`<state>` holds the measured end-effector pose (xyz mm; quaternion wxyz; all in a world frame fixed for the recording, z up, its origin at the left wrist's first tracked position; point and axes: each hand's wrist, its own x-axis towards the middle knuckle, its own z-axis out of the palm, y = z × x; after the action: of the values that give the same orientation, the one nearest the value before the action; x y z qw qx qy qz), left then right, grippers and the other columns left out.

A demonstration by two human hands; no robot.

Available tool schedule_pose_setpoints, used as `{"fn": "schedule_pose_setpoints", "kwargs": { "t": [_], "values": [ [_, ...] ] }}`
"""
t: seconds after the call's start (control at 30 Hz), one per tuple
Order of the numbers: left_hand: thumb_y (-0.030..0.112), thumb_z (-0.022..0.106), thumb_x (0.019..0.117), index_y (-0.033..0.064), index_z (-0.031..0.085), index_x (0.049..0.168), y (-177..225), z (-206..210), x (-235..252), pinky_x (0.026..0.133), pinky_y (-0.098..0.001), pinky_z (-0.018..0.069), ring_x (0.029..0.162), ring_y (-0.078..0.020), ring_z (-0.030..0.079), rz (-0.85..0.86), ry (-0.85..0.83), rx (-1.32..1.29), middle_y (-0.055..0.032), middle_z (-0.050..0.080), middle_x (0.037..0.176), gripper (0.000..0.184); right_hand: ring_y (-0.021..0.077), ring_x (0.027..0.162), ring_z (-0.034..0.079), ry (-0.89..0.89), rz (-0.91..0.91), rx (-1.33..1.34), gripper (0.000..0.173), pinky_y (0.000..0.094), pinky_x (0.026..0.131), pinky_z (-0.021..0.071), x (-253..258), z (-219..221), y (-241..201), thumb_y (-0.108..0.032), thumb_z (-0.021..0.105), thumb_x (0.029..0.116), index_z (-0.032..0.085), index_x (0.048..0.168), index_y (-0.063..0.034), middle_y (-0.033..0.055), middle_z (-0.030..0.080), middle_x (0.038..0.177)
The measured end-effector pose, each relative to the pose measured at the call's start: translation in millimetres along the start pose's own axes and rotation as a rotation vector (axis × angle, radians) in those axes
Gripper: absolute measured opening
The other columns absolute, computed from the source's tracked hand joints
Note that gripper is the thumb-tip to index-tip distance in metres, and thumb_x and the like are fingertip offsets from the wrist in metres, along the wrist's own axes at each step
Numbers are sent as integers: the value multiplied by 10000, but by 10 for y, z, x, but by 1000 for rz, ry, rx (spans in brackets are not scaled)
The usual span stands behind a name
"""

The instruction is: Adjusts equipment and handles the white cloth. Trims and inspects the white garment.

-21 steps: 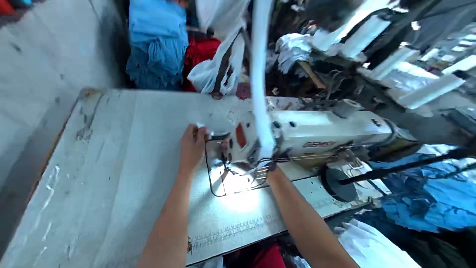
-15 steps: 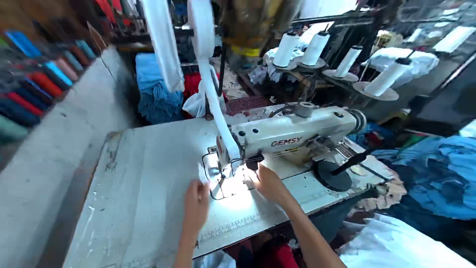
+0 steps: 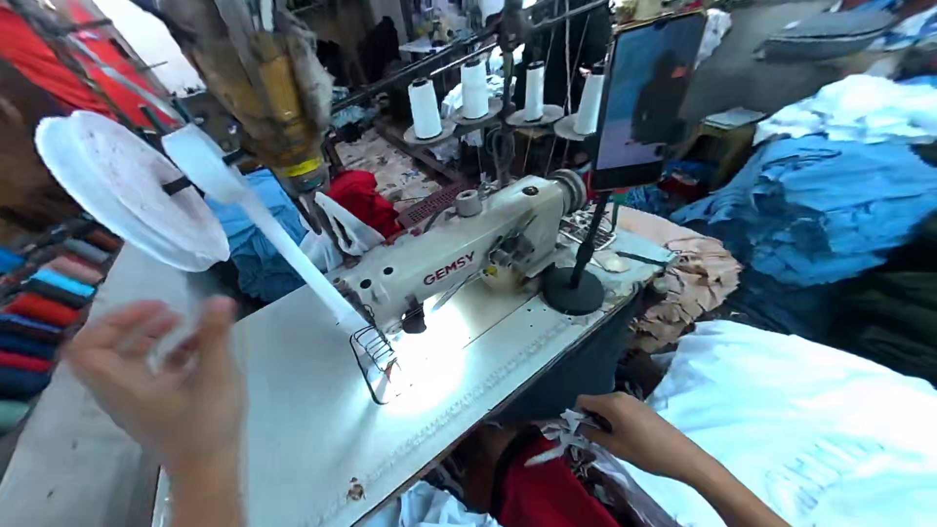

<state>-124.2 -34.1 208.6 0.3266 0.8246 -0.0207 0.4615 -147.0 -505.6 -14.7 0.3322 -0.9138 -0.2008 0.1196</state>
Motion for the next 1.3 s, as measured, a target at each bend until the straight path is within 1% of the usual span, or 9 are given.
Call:
{"fn": "schedule_pose_setpoints", "kwargs": {
  "t": [0.07,0.17,0.27,0.37,0.47,0.7,0.83,1.13,1.3],
  "values": [
    [528,653,964,46,368,1529,-53,23,487,993,-399,544,1278,-218,575,-131,22,-33,-162,488,1492,796,355,832,697,-39,135,-108,216,620,733,544,-13,46,162,-279,702,931,705,1014,-80,144,707,871],
    [659,544,966,307,369,1544,250,279,807,974,-497,548,1287,-187,575,-411,-61,-234,3,528,1476,699,434,1047,685,-109,343,-224,509,680,840,529,-21,74,206,-282,712,936,600,1429,-223,180,696,1229],
    [690,477,979,354,381,1529,270,393,860,975,-512,538,1285,-206,577,-433,-133,-311,18,536,1463,652,376,1017,708,68,233,-147,458,630,842,558,61,39,98,-309,700,941,641,1383,-207,142,715,1206],
    [608,419,1040,285,385,1556,-56,388,734,1056,-535,498,1384,-227,502,-343,-166,-423,13,477,1538,610,171,848,705,357,-58,148,284,409,782,600,345,2,-118,-308,591,1028,725,1184,-112,56,740,978],
    [433,342,1103,131,372,1539,-254,452,279,1047,-423,503,1329,-167,531,-293,-139,-379,-22,479,1514,532,42,661,573,395,-90,607,346,230,602,491,770,-138,-510,-186,390,1097,629,1297,-36,13,700,942],
    [262,504,1078,-115,581,1263,-1246,512,-1318,924,-416,553,1038,-240,674,-497,-341,6,-249,665,1178,427,51,466,414,564,119,1621,241,185,435,395,1738,-292,-1068,-199,440,1107,588,1208,-37,16,555,762],
    [188,553,1047,-71,626,1058,-1428,521,-1570,711,-151,536,759,44,622,-385,-202,-51,-14,679,882,269,56,448,401,659,145,1719,111,181,413,378,1929,-319,-1142,-176,490,1092,546,1097,-81,24,532,732],
    [234,560,1050,-73,640,1067,-1424,528,-1558,715,-136,510,780,50,610,-392,-228,-29,-39,683,898,318,47,466,397,637,122,1574,118,169,416,356,1927,-139,-1091,-186,553,1068,606,1055,-82,1,490,704],
    [245,559,1050,-59,653,1053,-1410,515,-1565,713,-132,508,780,49,612,-389,-233,-24,-44,688,901,318,46,459,402,854,102,1442,89,180,428,365,1853,-129,-1070,-116,627,1021,568,1003,-51,3,488,651]
  ]
}}
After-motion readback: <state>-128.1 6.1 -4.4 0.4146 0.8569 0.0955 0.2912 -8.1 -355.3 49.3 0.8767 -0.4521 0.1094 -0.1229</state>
